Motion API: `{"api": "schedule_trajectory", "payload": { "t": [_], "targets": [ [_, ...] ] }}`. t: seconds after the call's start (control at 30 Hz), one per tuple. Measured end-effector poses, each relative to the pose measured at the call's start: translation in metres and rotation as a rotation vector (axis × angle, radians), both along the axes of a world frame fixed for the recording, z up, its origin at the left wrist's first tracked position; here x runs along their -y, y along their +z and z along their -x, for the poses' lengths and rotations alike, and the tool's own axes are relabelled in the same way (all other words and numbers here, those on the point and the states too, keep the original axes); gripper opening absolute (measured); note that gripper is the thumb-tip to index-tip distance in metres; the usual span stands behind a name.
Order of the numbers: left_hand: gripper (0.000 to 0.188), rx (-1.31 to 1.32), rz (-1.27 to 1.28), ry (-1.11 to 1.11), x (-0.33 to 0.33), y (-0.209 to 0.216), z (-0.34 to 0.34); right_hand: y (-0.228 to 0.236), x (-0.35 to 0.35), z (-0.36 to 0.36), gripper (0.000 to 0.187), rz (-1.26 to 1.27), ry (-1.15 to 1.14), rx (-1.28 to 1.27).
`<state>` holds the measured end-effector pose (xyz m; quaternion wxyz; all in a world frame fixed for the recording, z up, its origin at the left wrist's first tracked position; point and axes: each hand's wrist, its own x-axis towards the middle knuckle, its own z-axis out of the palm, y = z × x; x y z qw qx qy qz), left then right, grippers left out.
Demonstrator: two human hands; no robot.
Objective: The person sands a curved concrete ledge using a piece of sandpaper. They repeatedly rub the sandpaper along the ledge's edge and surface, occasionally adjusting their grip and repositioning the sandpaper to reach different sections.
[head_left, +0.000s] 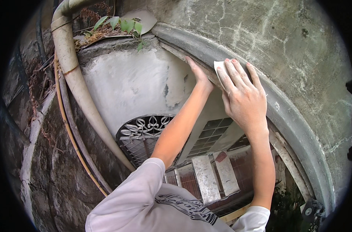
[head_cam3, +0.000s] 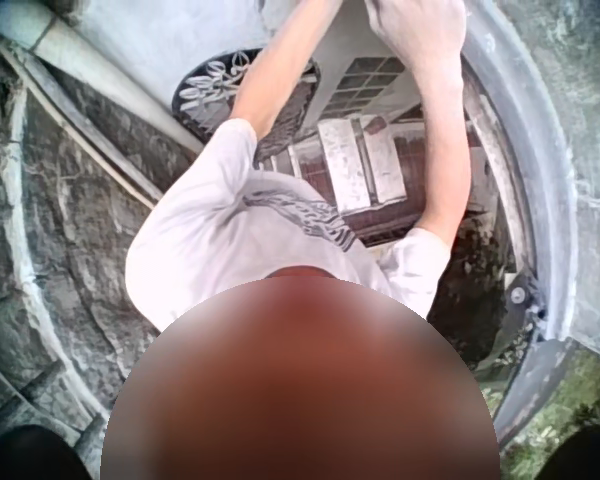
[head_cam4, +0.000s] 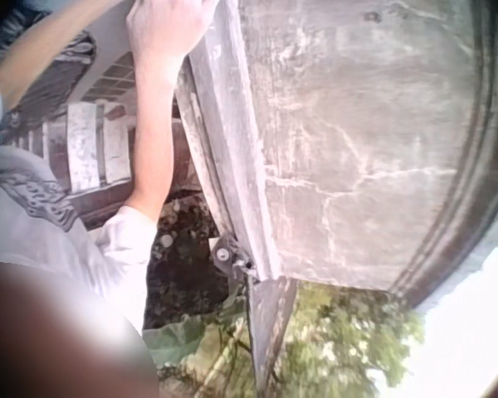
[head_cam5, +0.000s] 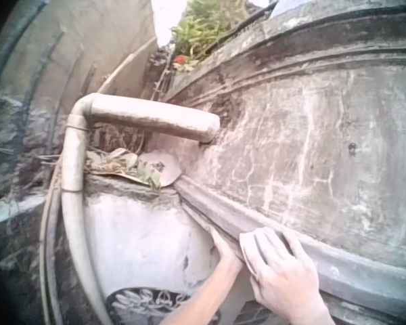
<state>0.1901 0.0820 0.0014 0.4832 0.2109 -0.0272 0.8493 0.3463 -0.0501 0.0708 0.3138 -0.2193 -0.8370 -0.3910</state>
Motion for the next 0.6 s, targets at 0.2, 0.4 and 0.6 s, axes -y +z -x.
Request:
{"api": "schedule_trajectory", "payload": {
  "t": [0.2,0.4,0.6],
  "targets": [
    [0.091,-0.053,-0.015,0.038,0.005,0.001,0.001,0.011,-0.020,0.020,0.053,0.008,0.038,0.061],
    [0.094,-0.128,-0.075,0.050,0.002,-0.002,0.005,0.009,-0.023,0.013,0.052,-0.075,-0.002,0.086],
    [0.095,-0.127,-0.032,0.054,0.004,0.000,0.001,0.006,-0.021,0.012,0.052,-0.105,0.007,0.026]
  ]
}}
